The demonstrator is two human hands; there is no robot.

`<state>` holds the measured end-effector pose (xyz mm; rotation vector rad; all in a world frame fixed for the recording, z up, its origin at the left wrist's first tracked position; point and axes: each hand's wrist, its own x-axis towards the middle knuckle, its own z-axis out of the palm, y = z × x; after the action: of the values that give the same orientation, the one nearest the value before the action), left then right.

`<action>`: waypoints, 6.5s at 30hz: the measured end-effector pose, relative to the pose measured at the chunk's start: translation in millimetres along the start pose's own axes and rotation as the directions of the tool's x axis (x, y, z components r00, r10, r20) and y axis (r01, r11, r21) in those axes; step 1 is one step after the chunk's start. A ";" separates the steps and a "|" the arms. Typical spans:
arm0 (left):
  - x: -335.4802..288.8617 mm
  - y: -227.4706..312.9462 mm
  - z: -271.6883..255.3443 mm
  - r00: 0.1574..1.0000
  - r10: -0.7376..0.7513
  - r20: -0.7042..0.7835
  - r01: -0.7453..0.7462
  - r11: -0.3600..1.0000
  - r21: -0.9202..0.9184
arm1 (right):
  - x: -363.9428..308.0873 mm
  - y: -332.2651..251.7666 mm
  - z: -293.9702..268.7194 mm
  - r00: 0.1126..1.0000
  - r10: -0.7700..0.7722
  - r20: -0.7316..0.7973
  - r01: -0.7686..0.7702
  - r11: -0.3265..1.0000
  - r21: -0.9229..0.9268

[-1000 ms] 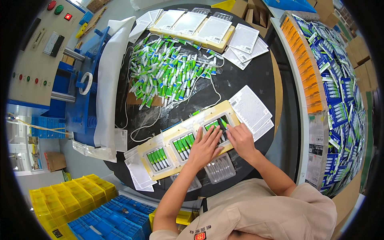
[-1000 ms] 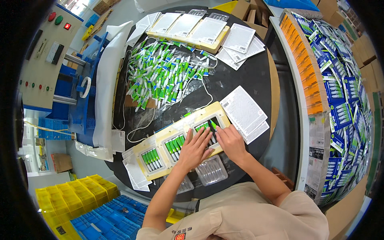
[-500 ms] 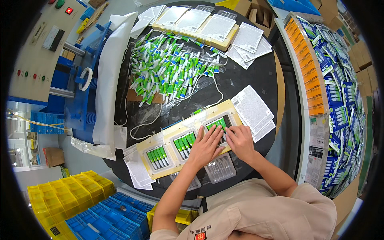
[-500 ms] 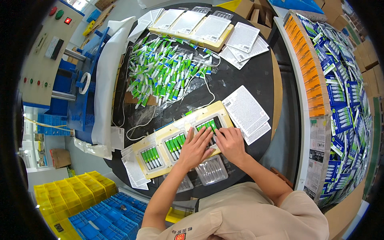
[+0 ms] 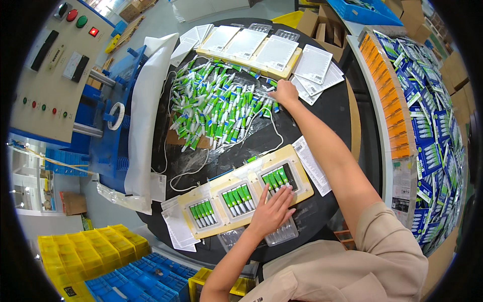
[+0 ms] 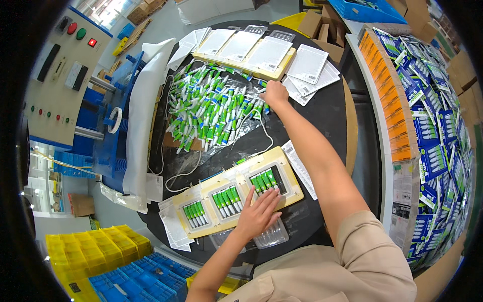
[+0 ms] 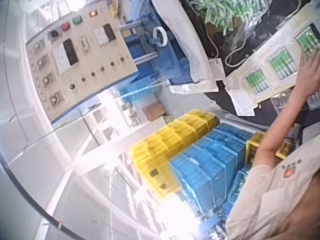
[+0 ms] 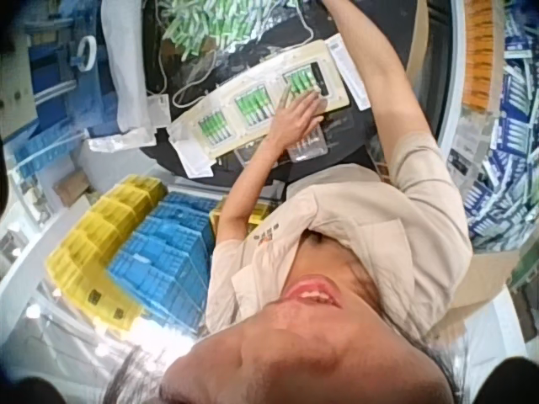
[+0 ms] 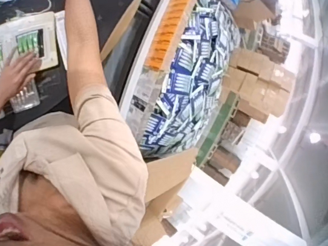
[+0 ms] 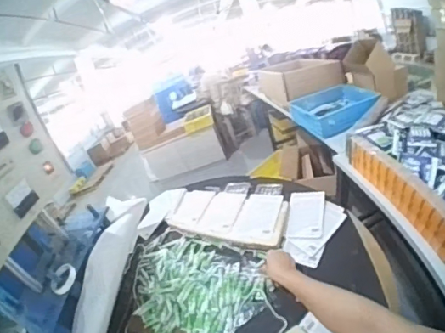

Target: The person places green cylindrical batteries into a wooden jig, then covers them with white paper sheets. The person repeats this process multiple times, handling batteries and paper sheets by hand.

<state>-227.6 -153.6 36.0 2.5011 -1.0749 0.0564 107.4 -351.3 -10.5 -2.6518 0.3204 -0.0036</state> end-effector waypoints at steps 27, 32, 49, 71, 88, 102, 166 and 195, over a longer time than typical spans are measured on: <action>-60.9 31.0 -2.7 0.970 -0.176 -0.166 0.150 0.976 -0.155 | -332.9 60.5 -26.2 0.679 -0.593 -0.433 0.671 0.741 0.037; -75.9 33.7 -5.4 0.956 -0.241 -0.165 0.213 0.962 -0.169 | -333.7 64.9 -26.0 0.663 -0.612 -0.432 0.671 0.741 -0.021; -89.9 32.2 -4.5 0.909 -0.350 -0.225 0.305 0.929 -0.211 | -321.6 52.4 -27.9 0.779 -0.591 -0.210 0.599 0.800 -0.030; -301.6 -108.7 -115.6 0.622 -0.750 0.227 0.668 0.659 0.346 | -283.7 126.6 -125.5 0.721 -0.681 -0.128 0.634 0.723 -0.275; -295.9 -69.2 -118.1 0.761 -0.513 -0.397 0.619 0.757 0.209 | -419.2 -41.4 -5.0 0.554 -0.827 -0.098 0.782 0.557 -0.280; -226.8 -66.0 -47.3 0.957 -0.285 -0.053 0.286 0.900 0.329 | -386.8 -15.8 -32.7 0.419 -0.886 0.197 0.877 0.452 0.166; -58.4 -76.5 -18.9 0.931 -0.365 0.035 0.345 0.904 0.252 | -309.1 54.9 -53.9 0.301 -0.844 0.444 0.952 0.288 -0.098; -374.2 56.5 103.9 -0.404 -0.755 0.516 -0.315 -0.415 -0.854 | -404.8 215.1 16.6 0.759 0.565 0.324 -0.513 0.213 0.831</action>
<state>-542.4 27.6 -112.4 0.6349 1.3875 0.2829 -333.7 -438.2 -101.2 -1.3205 0.9641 -0.0117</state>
